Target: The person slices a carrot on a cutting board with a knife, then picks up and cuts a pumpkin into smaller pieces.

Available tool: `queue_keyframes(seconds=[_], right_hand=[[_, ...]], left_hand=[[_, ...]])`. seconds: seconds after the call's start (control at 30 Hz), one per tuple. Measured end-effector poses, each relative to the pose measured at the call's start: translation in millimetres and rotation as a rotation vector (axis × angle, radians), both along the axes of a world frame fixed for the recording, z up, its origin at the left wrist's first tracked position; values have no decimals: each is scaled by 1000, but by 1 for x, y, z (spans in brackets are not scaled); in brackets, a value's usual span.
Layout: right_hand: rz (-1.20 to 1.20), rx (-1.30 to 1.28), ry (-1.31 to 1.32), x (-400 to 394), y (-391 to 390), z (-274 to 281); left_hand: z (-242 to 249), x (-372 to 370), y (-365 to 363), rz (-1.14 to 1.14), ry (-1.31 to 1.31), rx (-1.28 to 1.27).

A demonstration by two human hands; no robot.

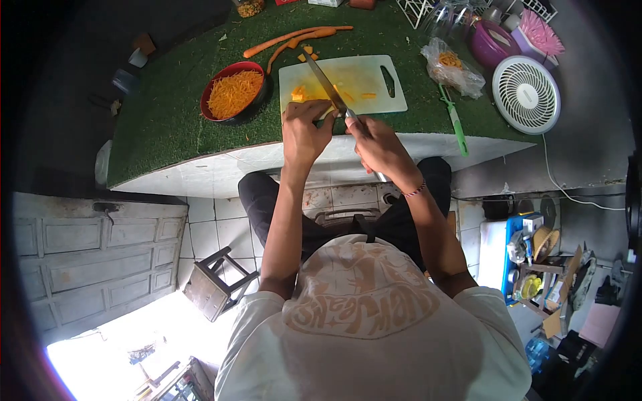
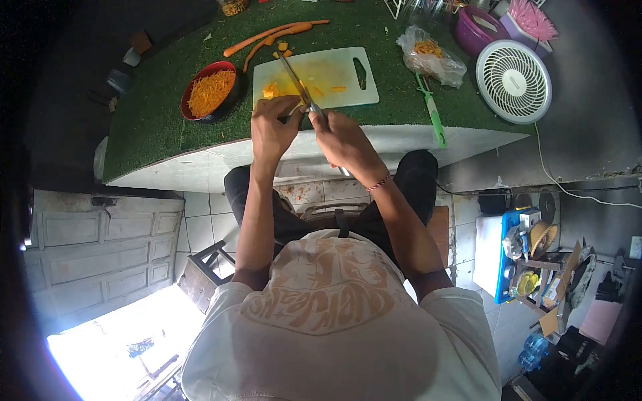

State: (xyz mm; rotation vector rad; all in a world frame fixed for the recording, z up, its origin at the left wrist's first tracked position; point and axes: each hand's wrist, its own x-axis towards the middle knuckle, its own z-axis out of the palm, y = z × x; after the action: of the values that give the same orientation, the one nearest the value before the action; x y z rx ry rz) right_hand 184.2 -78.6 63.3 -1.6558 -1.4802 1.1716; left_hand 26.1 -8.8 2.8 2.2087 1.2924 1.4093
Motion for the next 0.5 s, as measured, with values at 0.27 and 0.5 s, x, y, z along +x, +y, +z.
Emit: queue_keyframes(seconds=[0.27,0.5], right_hand=[[-41,-91,175,4,2,-4],[-54,-60,249,6,-5,-1]], left_hand=[[7,-3,0,-15,12,-38],[3,-2,1,-3,21,14]])
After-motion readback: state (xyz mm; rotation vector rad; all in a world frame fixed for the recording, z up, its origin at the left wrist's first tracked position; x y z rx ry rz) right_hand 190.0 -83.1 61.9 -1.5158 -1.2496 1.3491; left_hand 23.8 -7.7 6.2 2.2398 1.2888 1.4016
